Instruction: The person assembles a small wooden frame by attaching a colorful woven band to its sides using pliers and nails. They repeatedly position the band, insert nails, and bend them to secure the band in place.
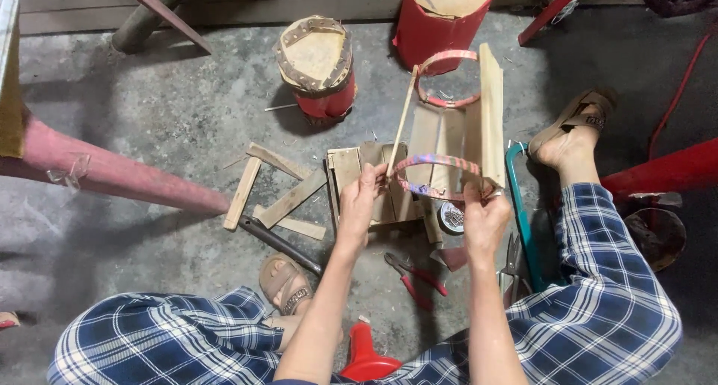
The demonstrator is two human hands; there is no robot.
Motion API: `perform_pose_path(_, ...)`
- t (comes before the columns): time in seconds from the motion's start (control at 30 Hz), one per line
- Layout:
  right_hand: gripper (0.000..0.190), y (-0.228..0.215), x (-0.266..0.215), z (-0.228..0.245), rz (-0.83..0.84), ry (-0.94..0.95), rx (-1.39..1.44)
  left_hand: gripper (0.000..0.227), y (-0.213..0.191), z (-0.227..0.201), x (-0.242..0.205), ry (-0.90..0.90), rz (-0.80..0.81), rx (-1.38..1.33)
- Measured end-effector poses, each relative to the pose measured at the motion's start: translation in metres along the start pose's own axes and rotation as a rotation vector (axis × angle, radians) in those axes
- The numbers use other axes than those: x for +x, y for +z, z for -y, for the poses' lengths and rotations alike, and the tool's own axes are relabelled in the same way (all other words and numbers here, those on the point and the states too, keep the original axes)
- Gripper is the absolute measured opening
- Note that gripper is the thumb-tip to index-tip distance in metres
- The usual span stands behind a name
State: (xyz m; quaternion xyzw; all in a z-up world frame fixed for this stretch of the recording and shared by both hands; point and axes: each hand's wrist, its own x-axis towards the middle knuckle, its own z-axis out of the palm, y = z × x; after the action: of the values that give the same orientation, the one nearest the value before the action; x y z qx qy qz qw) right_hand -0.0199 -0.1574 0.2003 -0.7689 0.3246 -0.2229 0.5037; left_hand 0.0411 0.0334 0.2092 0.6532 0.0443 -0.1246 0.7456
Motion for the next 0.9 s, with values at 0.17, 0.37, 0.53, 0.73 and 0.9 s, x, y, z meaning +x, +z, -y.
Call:
perform_pose_path(0.17, 0.027, -0.011, -0.018, 0.050, -0.066, -0.212, -0.167, 0.071, -0.004, 0.017, 0.002, -0.051, 0.070, -0.006)
perform_pose_path(0.37, 0.046, -0.018, -0.018, 0.061, -0.028, -0.359, -0.206, 0.066, -0.002, 0.023, 0.006, -0.116, 0.094, -0.114)
perform_pose_path(0.53, 0.042, -0.023, -0.014, 0.061, -0.009, -0.416, -0.261, 0.081, -0.014, 0.041, 0.016, -0.264, 0.139, -0.305)
perform_pose_path(0.73, 0.045, -0.017, -0.013, 0.048, 0.030, -0.443, -0.277, 0.054, -0.015, 0.077, 0.021, -0.295, 0.128, -0.284)
perform_pose_path(0.9, 0.046, -0.019, -0.013, 0.047, 0.015, -0.472, -0.312, 0.046, -0.016, 0.072, 0.023, -0.341, 0.104, -0.275)
